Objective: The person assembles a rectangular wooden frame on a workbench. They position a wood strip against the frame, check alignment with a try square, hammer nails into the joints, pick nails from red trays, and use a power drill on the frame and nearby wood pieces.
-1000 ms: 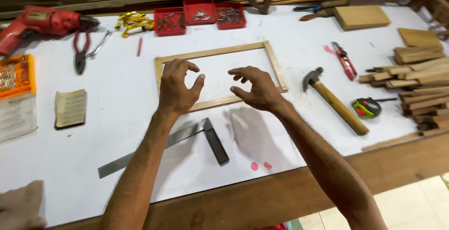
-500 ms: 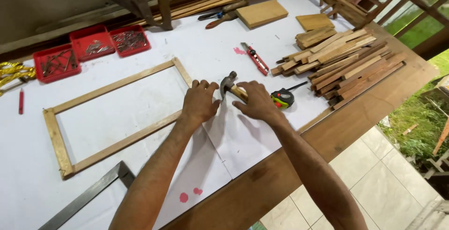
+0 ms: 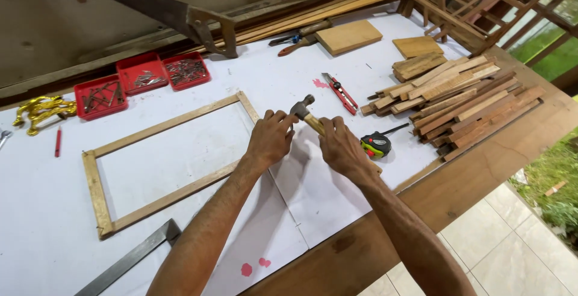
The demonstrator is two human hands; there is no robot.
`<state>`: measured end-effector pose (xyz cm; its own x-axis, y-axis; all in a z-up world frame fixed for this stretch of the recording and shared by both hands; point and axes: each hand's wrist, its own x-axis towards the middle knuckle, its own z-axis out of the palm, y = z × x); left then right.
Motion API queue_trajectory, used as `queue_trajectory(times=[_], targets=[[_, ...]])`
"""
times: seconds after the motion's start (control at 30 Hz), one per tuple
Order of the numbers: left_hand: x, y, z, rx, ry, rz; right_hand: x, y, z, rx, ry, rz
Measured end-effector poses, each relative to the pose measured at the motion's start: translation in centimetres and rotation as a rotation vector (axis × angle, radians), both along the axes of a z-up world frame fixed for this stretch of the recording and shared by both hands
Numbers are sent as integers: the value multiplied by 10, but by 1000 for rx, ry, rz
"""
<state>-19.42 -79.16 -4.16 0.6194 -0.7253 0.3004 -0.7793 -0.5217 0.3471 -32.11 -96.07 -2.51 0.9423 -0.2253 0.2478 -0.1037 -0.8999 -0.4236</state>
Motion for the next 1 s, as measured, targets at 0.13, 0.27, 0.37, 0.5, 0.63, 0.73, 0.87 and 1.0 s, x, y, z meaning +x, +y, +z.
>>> queue_trajectory(times=[0.13,0.27,0.37,0.5,0.63,0.73,0.87,1.0], targets=[[-6,46,49,-195,-76,3,8,32,37,-13,-46,54],[-18,120,84,-377,-124,1,32,70,24,180,-240,276],[-26,184,94,-381,-138,47,35,134,50,505,-14,278],[-32,276,93,-299,-183,170,27,227,99,833,261,260],[-37,358,69,-217,-132,308,52,269,81,946,336,380],[-44,395,56,-98,1,396,64,290,74,919,391,448],[-50,417,36,120,255,474,71,309,64,873,475,444],[-51,421,18,292,381,493,71,316,55,697,492,473]])
